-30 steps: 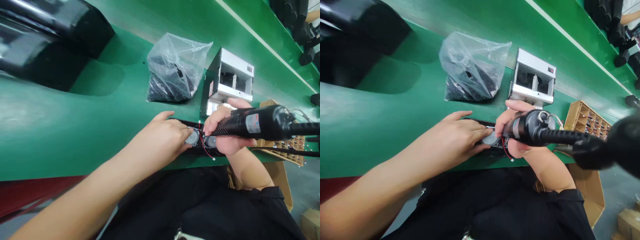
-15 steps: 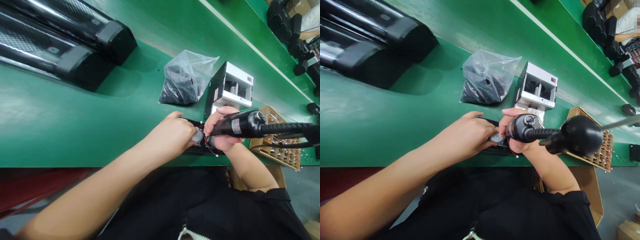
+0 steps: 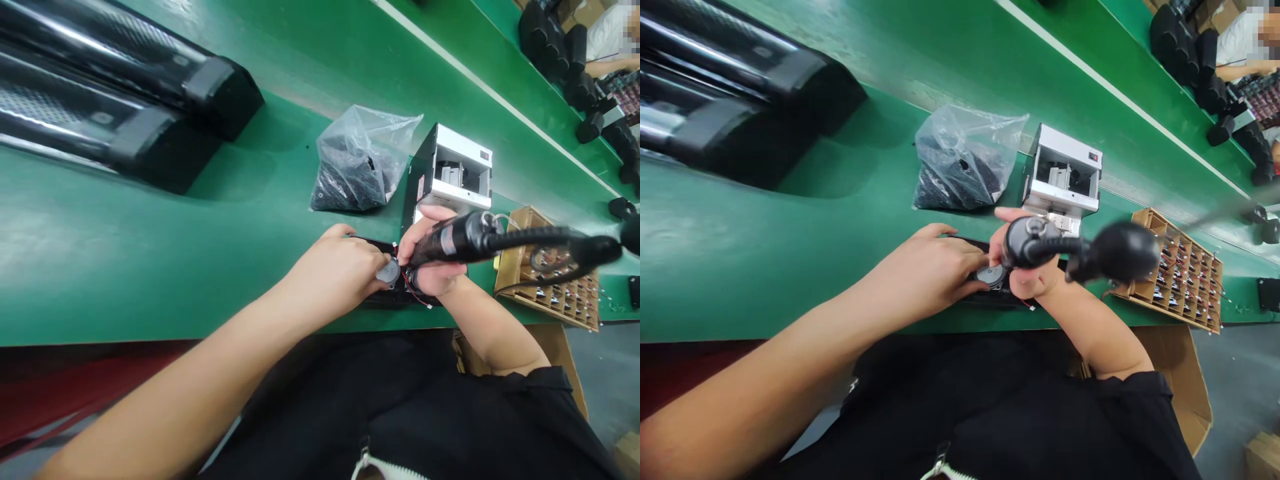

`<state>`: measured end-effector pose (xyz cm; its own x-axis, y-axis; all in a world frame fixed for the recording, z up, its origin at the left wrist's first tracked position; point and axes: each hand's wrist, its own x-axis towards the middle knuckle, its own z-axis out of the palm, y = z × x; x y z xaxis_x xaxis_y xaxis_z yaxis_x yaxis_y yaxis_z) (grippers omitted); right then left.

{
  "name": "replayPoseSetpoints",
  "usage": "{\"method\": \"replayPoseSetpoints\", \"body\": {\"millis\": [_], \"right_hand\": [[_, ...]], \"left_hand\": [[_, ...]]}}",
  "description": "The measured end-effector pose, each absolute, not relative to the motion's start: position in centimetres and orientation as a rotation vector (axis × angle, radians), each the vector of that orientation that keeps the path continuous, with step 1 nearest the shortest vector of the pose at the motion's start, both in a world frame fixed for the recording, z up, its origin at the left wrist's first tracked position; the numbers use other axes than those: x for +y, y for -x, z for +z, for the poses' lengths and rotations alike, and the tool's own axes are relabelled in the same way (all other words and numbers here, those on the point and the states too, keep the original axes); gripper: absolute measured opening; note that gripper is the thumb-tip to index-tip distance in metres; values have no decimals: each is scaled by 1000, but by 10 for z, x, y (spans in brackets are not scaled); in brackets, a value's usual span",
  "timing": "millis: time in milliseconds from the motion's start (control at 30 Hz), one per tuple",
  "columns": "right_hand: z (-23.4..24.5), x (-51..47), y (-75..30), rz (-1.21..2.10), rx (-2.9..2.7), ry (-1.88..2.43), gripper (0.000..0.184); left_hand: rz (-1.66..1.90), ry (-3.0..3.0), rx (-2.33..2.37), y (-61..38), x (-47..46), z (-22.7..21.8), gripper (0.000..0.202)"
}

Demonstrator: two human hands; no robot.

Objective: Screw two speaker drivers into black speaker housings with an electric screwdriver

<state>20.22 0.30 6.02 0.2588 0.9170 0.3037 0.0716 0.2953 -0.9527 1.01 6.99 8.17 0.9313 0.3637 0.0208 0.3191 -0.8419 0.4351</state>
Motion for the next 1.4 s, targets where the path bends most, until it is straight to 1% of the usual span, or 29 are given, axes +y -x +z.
{"method": "replayPoseSetpoints", "body": {"millis": [67,167,200,233,333,400,467,567,633,700,767,900,967,1033,1167,1333,1400], "right_hand": [[75,3,-203,692,-1140,1032,93],[108,-5,-212,556,-1109,947,62],[121,-10,-218,493,-1095,936,55],[134,-14,-225,414,-1073,929,53],[166,-20,-252,162,-899,936,62],[176,-17,-266,92,-765,926,67],[177,-12,-274,112,-749,903,66],[168,-1,-273,197,-955,864,59],[160,6,-267,220,-1076,853,54],[154,13,-261,197,-1120,902,55],[150,19,-256,179,-1124,1006,62],[148,24,-252,176,-1081,1205,79],[149,25,-252,179,-1033,1243,84],[150,25,-252,217,-995,1223,86],[149,22,-252,256,-942,1150,86],[144,19,-254,268,-967,1239,89],[143,20,-255,284,-972,1202,82]], "left_hand": [[169,-2649,497,-7,69,79,13],[245,-2623,484,0,67,70,21],[282,-2620,458,4,66,66,24],[330,-2618,426,7,65,62,27],[566,-2588,375,20,59,53,30],[726,-2532,423,27,55,47,28],[817,-2471,522,31,51,41,29],[829,-2383,666,30,48,32,44],[785,-2320,714,24,46,28,49],[742,-2278,723,15,43,25,47],[738,-2271,705,5,37,26,41],[874,-2300,653,-4,27,30,28],[943,-2315,631,-1,27,32,22],[955,-2343,578,7,29,31,21],[903,-2454,422,19,33,28,28],[871,-2534,323,16,28,22,27],[866,-2553,308,14,27,20,27]]}}
